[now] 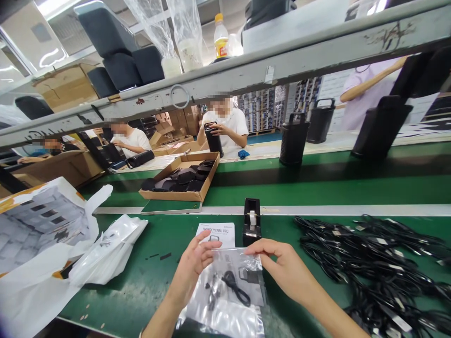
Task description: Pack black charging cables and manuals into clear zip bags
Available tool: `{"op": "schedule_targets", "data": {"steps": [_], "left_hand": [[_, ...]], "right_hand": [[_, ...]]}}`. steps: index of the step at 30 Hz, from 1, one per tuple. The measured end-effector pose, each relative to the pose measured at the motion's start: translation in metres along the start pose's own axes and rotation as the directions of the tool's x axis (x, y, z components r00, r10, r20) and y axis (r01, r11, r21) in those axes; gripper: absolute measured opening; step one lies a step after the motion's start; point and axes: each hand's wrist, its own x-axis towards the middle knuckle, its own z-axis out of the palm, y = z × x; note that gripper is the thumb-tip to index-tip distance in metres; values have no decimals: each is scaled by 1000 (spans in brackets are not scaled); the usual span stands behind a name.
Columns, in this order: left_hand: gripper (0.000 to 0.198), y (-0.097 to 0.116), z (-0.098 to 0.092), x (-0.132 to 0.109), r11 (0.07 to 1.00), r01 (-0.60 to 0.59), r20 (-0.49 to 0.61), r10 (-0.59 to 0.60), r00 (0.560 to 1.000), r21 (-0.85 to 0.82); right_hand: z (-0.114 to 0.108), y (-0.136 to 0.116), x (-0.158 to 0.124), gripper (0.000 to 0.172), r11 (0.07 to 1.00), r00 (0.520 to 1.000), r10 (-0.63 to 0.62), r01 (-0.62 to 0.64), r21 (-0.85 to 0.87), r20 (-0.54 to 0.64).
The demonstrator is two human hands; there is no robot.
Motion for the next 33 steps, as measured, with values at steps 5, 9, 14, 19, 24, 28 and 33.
{"op": "schedule_targets", "data": {"steps": [5,9,14,19,24,28,33], "left_hand": [[41,-18,9,0,974,88,27,-95,995,209],[34,-20,11,-2,968,78,-39,-71,997,239],[35,-21,12,-4,987,107,-73,-99,992,120],[33,-28,10,-4,987,72,-76,-61,995,141],[31,-31,4,-4,984,35,-67,-23,997,177],[28,-32,-1,-5,987,29,-61,-19,998,160],[27,-26,-4,-7,991,33,-52,-27,998,129]], "right_hand": [[0,10,2,23,998,999,-29,28,-56,-26],[-7,26,17,34,957,938,154,-220,-190,-311],[-5,28,41,36,924,919,291,-342,-172,-266],[8,21,47,28,930,895,357,-368,11,-267],[22,15,38,28,914,879,392,-339,224,-271],[32,14,25,36,928,892,353,-296,224,-281],[39,28,16,31,951,890,298,-307,30,-344]]}}
